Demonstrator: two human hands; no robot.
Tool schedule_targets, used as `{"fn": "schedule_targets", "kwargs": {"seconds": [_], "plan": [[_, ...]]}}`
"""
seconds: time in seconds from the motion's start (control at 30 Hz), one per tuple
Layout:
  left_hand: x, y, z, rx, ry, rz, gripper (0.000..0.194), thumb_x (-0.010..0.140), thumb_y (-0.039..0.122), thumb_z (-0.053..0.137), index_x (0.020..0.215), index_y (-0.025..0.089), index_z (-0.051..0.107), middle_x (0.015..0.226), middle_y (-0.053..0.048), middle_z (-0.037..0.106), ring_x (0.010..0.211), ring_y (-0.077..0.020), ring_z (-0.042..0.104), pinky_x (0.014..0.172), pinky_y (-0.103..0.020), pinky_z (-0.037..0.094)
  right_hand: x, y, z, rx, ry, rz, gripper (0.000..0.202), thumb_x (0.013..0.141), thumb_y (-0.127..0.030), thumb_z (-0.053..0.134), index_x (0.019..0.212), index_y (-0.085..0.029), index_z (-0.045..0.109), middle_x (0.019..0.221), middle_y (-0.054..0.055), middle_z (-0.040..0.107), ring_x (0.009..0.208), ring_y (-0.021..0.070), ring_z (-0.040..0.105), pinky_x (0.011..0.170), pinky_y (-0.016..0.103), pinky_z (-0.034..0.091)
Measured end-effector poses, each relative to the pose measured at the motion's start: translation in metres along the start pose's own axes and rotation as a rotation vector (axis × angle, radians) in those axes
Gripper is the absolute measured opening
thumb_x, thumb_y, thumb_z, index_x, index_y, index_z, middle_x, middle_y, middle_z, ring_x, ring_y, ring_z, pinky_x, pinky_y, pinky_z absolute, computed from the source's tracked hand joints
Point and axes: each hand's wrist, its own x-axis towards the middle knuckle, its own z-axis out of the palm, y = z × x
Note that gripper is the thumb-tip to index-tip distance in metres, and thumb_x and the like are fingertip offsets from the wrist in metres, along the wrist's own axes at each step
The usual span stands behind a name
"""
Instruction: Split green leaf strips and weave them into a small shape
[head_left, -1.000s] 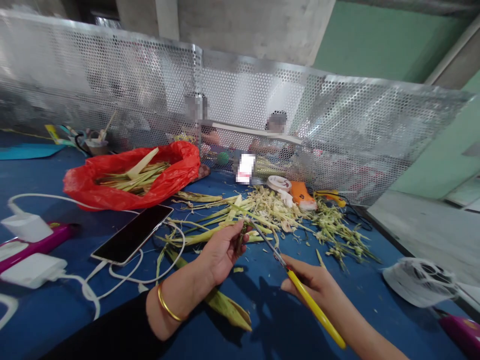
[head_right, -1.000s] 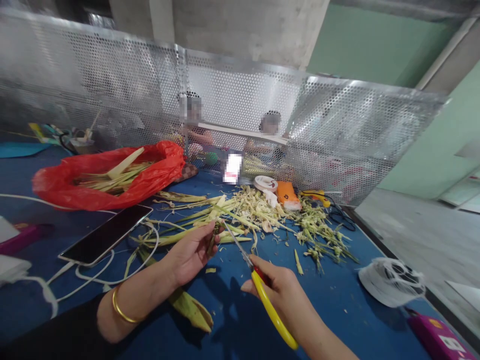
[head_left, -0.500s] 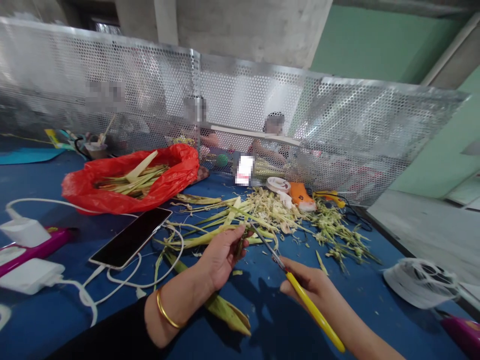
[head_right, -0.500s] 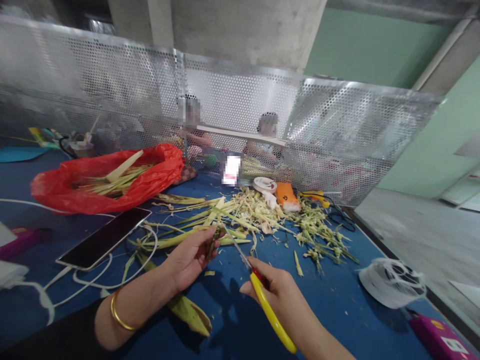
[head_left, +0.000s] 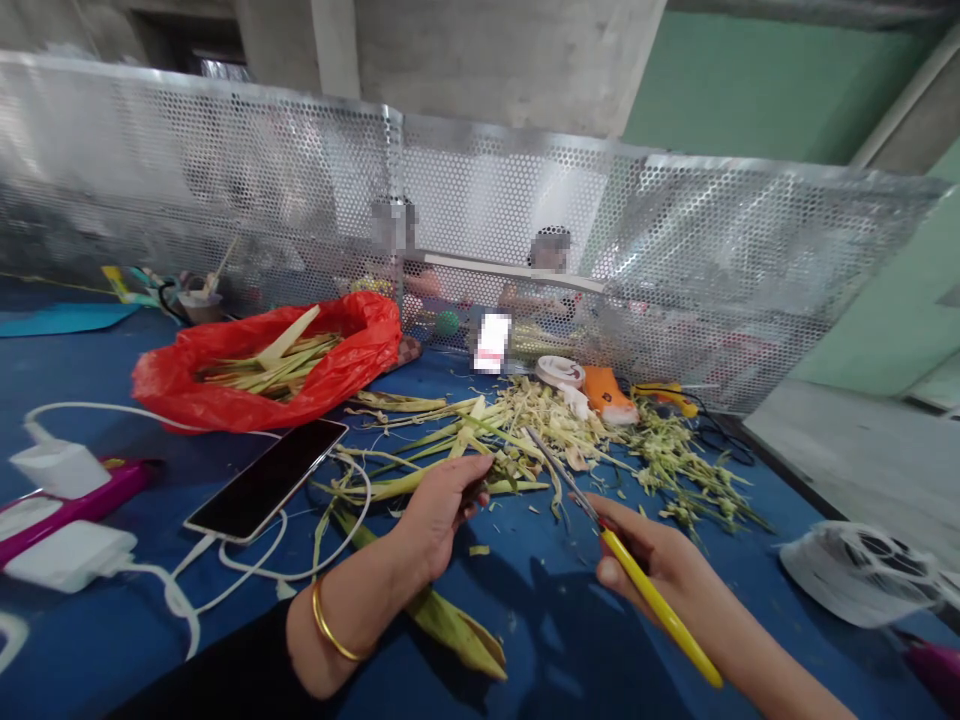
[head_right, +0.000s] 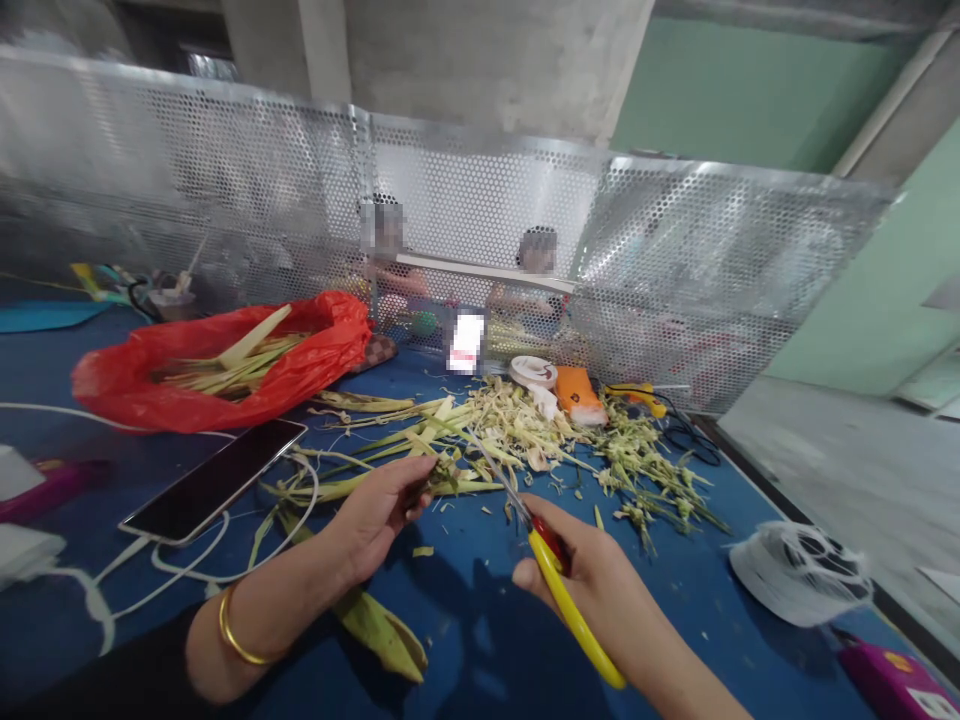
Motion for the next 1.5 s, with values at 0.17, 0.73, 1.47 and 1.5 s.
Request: {"fn": "schedule_targets", "kwargs": {"seconds": [0.17, 0.73, 1.47, 1.5], "plan": [[-0.001, 0.000, 0.002, 0.272, -0.083, 0.104, 0.021, 0.063, 0.035, 0.069, 0.062, 0.015, 0.066, 0.048, 0.006, 0.043, 0.047, -0.0069, 0.035, 0.049, -0.022, 0.023, -0.005, -0.013, -0.008, -0.133, -0.063, -0.011, 0.057, 0.073, -0.042, 0.068, 0.125, -0.022, 0.058, 0.072, -0.002, 0.059, 0.061, 0.0141, 0.049, 0.056, 0.020, 0.041], [0.003, -0.002, -0.001, 0.502, -0.184, 0.207, 0.025, 0.066, 0.037, 0.063, 0.070, 0.014, 0.072, 0.051, 0.005, 0.039, 0.052, -0.0092, 0.027, 0.052, -0.025, 0.019, -0.006, -0.009, -0.011, -0.331, 0.000, -0.008, 0.055, 0.065, -0.039, 0.073, 0.118, -0.029, 0.064, 0.073, -0.001, 0.068, 0.061, 0.0178, 0.060, 0.055, 0.023, 0.042], [0.001, 0.001, 0.000, 0.556, -0.310, 0.143, 0.024, 0.065, 0.036, 0.062, 0.064, 0.013, 0.069, 0.051, 0.005, 0.037, 0.053, -0.0095, 0.027, 0.053, -0.026, 0.019, -0.007, -0.029, -0.011, -0.172, -0.260, 0.072, 0.021, 0.083, -0.037, 0.057, 0.095, -0.022, 0.065, 0.070, -0.002, 0.068, 0.065, 0.0153, 0.061, 0.056, 0.019, 0.038], [0.000, 0.001, 0.000, 0.550, -0.305, 0.142, 0.023, 0.065, 0.036, 0.063, 0.061, 0.014, 0.067, 0.050, 0.005, 0.036, 0.052, -0.0095, 0.026, 0.053, -0.026, 0.019, -0.007, -0.029, -0.010, -0.172, -0.262, 0.070, 0.021, 0.083, -0.037, 0.057, 0.095, -0.022, 0.065, 0.070, -0.002, 0.068, 0.064, 0.0151, 0.061, 0.056, 0.019, 0.038]]}}
